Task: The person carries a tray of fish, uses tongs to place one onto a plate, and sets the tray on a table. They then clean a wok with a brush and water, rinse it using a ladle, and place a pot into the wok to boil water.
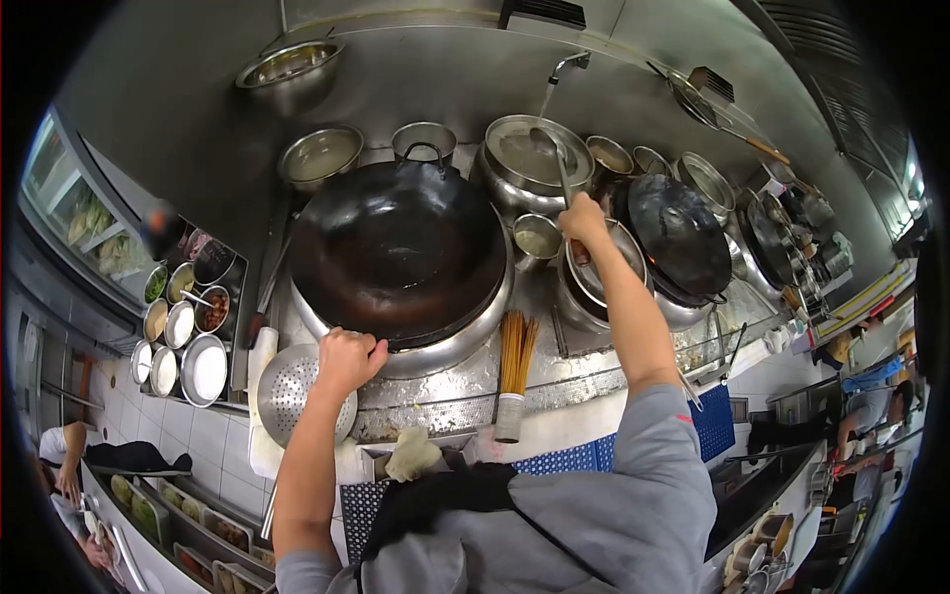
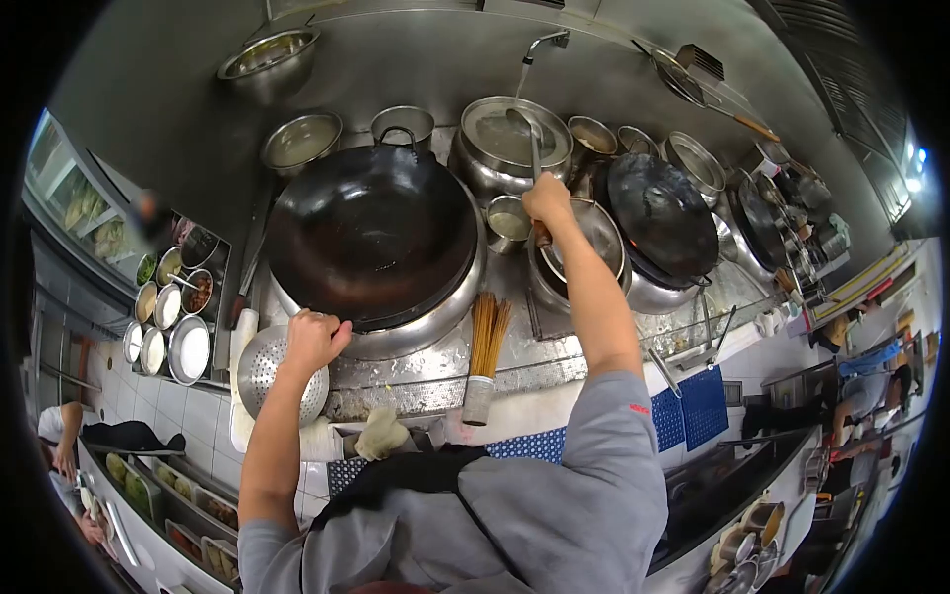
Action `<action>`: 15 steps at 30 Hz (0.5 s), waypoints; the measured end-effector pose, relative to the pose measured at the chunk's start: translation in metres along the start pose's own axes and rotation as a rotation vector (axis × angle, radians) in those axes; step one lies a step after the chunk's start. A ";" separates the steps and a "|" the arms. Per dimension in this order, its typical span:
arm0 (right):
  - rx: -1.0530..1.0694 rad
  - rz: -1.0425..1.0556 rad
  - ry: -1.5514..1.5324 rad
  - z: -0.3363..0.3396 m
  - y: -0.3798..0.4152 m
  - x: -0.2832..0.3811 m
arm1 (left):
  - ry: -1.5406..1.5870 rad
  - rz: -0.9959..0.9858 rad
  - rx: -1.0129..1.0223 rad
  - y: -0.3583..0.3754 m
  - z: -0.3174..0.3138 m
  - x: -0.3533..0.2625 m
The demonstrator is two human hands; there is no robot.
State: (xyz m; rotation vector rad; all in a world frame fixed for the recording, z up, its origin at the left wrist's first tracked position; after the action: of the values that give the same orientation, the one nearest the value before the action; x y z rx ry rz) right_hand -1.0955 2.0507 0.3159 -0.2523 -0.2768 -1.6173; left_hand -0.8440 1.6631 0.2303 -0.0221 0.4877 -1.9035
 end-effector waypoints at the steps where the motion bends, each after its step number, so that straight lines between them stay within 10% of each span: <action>1: 0.129 -0.028 -0.227 -0.017 -0.024 -0.014 | 0.017 0.009 -0.003 0.000 0.000 -0.001; 6: 0.486 -0.210 -2.009 -0.019 -0.058 -0.007 | 0.016 0.037 0.015 0.000 0.002 -0.001; 15: 0.545 -0.276 -2.397 0.011 -0.114 0.065 | 0.050 0.088 0.044 -0.002 0.006 -0.004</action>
State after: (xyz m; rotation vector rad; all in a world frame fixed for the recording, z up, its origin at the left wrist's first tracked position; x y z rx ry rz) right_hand -1.2138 1.9998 0.3448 -1.6425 -2.4866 -0.5416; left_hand -0.8427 1.6652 0.2372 0.0743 0.4728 -1.8315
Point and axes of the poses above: each hand's wrist, its own y-axis away from the middle knuckle, its own z-axis out of the back of the hand, x = y × z, the point moved 2 cm from there along -y, towards the middle knuckle, and after that the axes turned 8 degrees about x, right-handed, at the moved point
